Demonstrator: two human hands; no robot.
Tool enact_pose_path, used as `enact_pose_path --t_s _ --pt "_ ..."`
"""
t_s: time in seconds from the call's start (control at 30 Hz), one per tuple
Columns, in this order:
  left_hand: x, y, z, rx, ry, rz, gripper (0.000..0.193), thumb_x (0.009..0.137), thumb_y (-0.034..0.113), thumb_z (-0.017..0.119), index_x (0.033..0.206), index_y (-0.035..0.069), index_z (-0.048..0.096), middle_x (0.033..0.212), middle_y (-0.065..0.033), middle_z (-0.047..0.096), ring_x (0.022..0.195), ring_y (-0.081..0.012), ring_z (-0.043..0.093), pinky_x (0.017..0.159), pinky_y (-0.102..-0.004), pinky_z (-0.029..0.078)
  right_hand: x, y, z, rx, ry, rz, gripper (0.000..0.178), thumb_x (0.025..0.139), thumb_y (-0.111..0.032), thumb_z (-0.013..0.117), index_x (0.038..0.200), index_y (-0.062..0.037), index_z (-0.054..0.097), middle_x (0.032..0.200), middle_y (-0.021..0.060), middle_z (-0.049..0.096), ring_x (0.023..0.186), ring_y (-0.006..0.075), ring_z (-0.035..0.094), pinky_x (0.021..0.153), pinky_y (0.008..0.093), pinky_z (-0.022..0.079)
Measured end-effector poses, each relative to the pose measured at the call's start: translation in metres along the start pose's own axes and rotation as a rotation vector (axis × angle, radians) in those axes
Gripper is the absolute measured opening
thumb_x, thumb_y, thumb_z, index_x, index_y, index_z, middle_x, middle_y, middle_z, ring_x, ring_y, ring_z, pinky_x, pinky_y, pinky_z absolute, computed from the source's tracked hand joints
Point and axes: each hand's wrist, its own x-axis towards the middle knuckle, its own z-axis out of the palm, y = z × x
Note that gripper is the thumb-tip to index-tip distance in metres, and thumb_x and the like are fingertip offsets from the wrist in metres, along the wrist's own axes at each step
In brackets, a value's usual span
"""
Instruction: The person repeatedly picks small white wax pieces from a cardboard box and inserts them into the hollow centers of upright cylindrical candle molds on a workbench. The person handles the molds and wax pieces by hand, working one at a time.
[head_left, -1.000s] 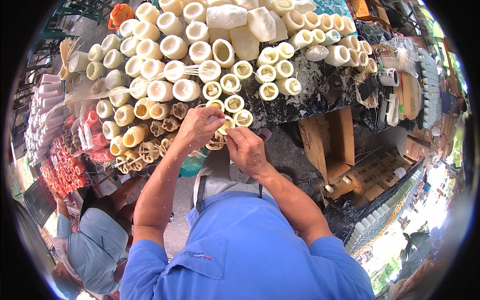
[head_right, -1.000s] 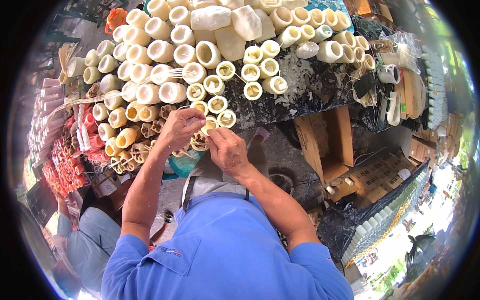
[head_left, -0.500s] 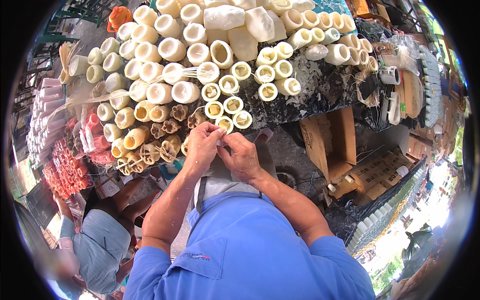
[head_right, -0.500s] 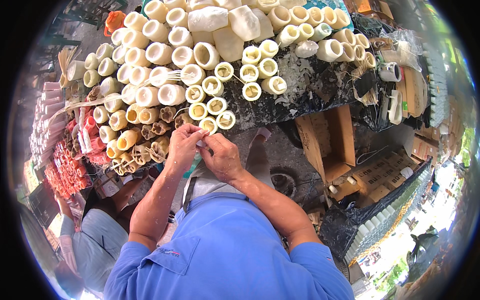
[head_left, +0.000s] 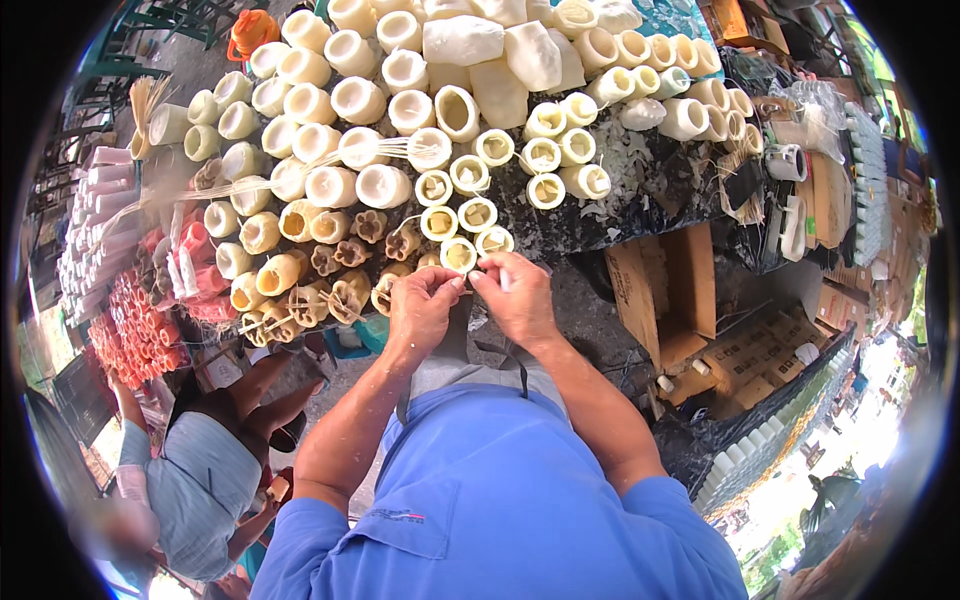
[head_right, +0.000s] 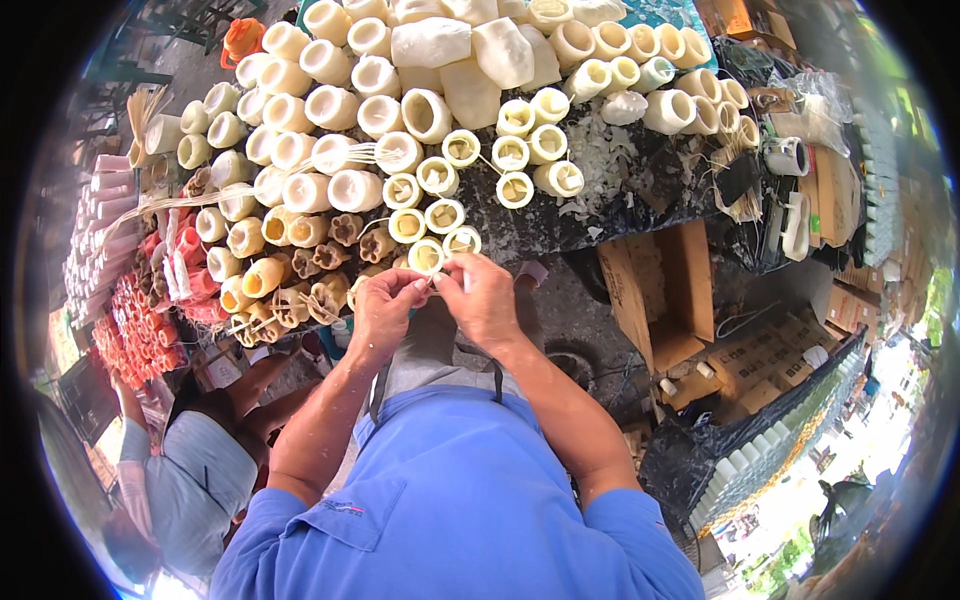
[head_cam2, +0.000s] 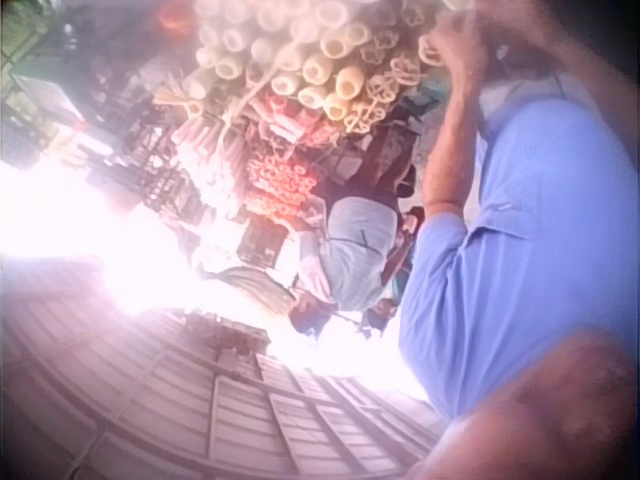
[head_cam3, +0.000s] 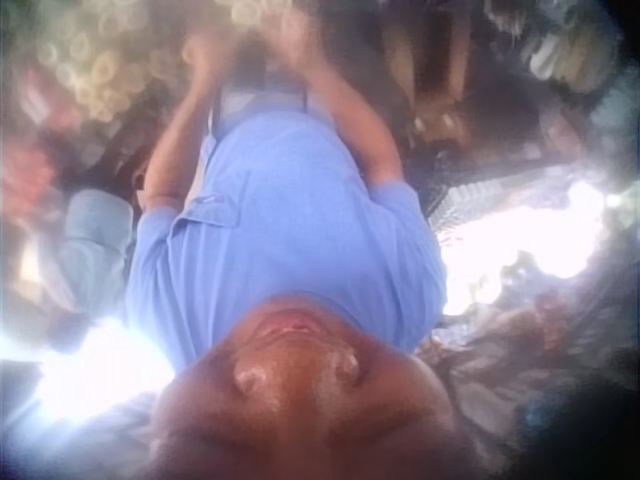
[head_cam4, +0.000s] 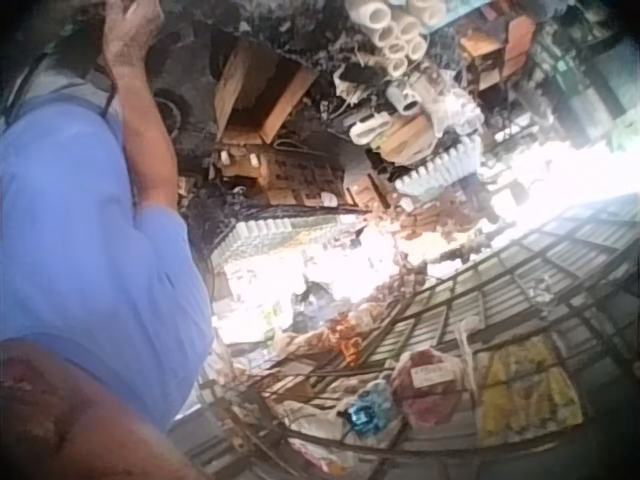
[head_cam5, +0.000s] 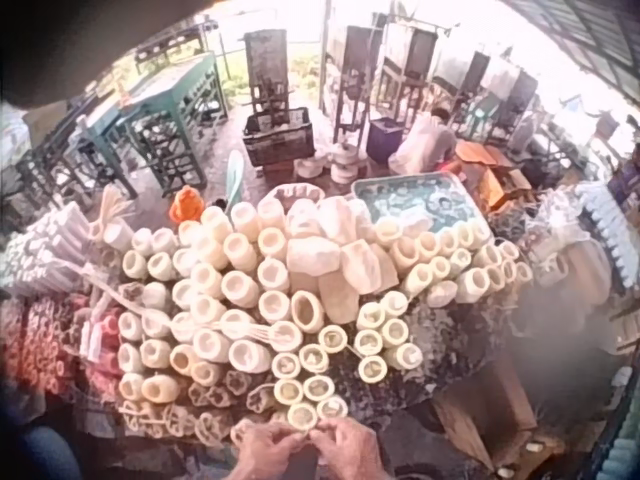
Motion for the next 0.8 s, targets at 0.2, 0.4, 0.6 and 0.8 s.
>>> enact_pose_path --t_s 0.2,0.4,0.6,0.8 --pt "0.000 -0.007 -0.001 -0.004 0.031 0.016 0.024 0.104 0.017 0.074 0.111 -0.005 0.079 0.093 -0.0068 0.080 0.083 -0.0111 0.071 0.078 -0.0285 0.057 -0.025 0.023 -0.037 1.227 -0.205 0.718 0.032 0.114 -0.024 0.058 0.139 -0.0039 0.059 0.116 0.0096 0.066 0.093 0.0171 0.063 0.072 0.0337 0.052" --pt "-0.002 -0.013 -0.001 -0.056 0.045 0.024 0.018 0.105 0.010 0.071 0.103 -0.006 0.078 0.089 -0.0036 0.075 0.081 -0.0097 0.066 0.078 -0.0262 0.055 -0.026 0.028 -0.031 1.065 -0.282 0.455 0.036 0.113 -0.013 0.064 0.146 0.0014 0.060 0.099 0.0017 0.067 0.080 0.0103 0.060 0.073 0.0277 0.052" --pt "-0.007 -0.008 -0.002 0.026 0.042 0.032 0.022 0.102 0.017 0.076 0.112 -0.003 0.079 0.092 -0.0052 0.079 0.080 -0.0115 0.069 0.075 -0.0298 0.057 -0.022 0.005 -0.020 0.574 -0.138 0.245 0.032 0.109 -0.005 0.069 0.140 0.0036 0.067 0.103 0.0041 0.073 0.084 0.0093 0.065 0.076 0.0268 0.057" --pt "-0.039 0.010 0.000 0.282 0.144 0.411 0.034 0.097 0.018 0.085 0.124 0.000 0.076 0.106 -0.0104 0.076 0.087 -0.0166 0.071 0.076 -0.0314 0.058 -0.028 -0.019 -0.027 0.475 -0.143 0.241 0.023 0.107 -0.004 0.072 0.129 0.0027 0.069 0.106 0.0068 0.077 0.089 0.0092 0.069 0.080 0.0264 0.060"
